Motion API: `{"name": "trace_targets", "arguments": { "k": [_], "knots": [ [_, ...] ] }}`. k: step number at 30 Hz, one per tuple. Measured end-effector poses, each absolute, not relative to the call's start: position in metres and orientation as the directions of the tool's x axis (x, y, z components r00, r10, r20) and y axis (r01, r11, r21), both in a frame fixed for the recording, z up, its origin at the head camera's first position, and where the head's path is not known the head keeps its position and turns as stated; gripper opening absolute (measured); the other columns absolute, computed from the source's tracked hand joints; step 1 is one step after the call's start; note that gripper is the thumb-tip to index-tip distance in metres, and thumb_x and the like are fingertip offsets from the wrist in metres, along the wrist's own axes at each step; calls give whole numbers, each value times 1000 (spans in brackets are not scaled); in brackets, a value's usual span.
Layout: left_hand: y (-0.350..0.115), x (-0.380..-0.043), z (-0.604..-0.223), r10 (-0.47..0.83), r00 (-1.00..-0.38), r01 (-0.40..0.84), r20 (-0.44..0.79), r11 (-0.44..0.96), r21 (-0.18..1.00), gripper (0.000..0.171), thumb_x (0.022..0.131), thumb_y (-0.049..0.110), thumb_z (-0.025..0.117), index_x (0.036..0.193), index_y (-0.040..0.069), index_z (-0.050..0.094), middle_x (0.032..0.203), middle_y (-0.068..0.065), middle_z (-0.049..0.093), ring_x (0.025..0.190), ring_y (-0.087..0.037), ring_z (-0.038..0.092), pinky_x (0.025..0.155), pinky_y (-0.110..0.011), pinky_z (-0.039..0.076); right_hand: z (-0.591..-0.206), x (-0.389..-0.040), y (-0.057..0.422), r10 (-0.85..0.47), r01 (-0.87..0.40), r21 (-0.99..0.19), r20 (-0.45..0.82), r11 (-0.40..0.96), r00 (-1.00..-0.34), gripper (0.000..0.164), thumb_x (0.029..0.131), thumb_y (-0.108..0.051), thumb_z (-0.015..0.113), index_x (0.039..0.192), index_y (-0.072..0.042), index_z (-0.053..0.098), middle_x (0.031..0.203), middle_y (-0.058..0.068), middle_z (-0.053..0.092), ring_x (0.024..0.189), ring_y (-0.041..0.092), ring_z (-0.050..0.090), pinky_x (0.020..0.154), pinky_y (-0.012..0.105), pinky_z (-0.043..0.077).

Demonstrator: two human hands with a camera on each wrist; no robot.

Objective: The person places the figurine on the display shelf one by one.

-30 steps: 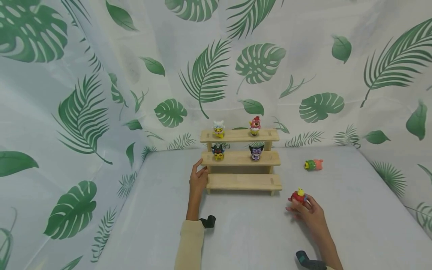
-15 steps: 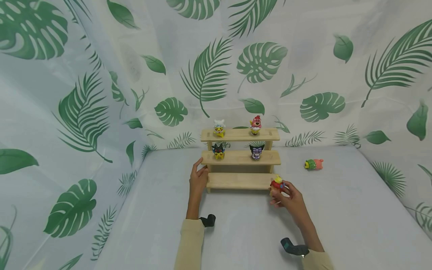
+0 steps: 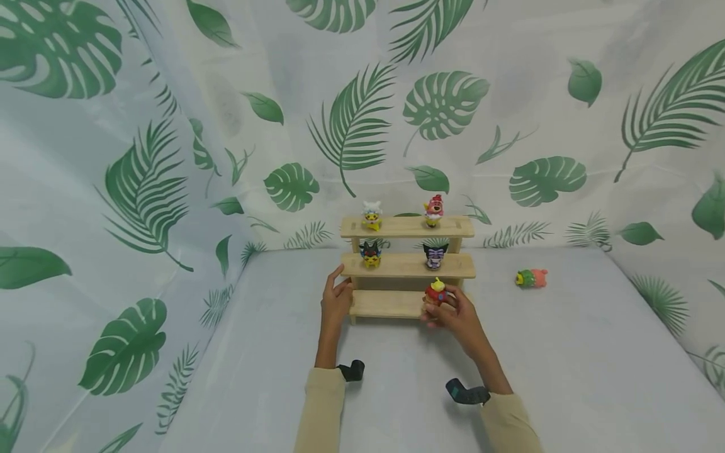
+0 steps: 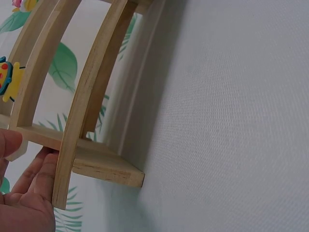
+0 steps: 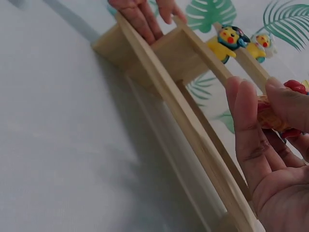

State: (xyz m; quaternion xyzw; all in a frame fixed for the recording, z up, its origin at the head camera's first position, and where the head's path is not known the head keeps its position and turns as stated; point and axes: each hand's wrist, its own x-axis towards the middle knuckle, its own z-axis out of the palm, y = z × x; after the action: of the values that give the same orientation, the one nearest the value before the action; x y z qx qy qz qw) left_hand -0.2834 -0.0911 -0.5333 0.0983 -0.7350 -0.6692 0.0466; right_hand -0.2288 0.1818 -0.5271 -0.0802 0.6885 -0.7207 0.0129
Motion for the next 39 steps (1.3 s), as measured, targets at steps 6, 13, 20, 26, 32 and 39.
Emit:
{"name": "trace_targets", "arguments": {
  "k": [6,13,20,26,32,39],
  "knots": [
    [-90,-283,-533,-207,-977,-81,-60,97,992,49,97,20,58,141,41,47,127,-5,67,107,-19,66,73,-25,48,-528,-239,174,-78,-111,-994,112,-8,-991,55,90,-7,69,135,2,39,107,12,58,69,15,73,61,32,58],
    [-91,-283,-531,-201,-978,-73,-53,96,993,49,97,22,59,141,41,47,128,-4,67,116,-20,63,88,-34,49,-524,-251,152,-57,-187,-981,184,53,-981,50,87,3,70,130,6,44,103,14,57,64,11,70,58,30,58],
    [-91,-284,-532,-206,-977,-82,-57,114,990,49,98,22,58,141,43,46,128,-3,66,116,-20,63,89,-36,49,-531,-264,125,-109,-272,-934,253,231,-961,48,83,-4,76,126,3,56,108,27,62,58,2,60,53,22,51],
    [-91,-283,-533,-206,-977,-75,-50,115,991,49,98,22,58,141,42,46,129,-4,66,117,-21,63,88,-36,50,-538,-276,96,-140,-413,-827,390,381,-910,51,74,1,82,118,7,57,94,22,67,67,8,50,58,20,42],
    [-92,-283,-534,-195,-979,-84,-65,91,992,49,98,21,59,140,43,47,130,-5,65,116,-20,63,79,-28,50,-546,-283,75,-192,-476,-776,436,414,-879,51,73,5,80,118,7,56,85,16,65,67,11,52,58,22,44],
    [-95,-282,-533,-180,-983,-58,-43,75,996,48,98,21,59,140,41,48,129,-5,66,116,-20,63,80,-28,50,-549,-286,66,-179,-458,-729,431,509,-884,51,76,-5,81,120,1,56,79,7,62,65,10,51,58,23,42]
  ]
}}
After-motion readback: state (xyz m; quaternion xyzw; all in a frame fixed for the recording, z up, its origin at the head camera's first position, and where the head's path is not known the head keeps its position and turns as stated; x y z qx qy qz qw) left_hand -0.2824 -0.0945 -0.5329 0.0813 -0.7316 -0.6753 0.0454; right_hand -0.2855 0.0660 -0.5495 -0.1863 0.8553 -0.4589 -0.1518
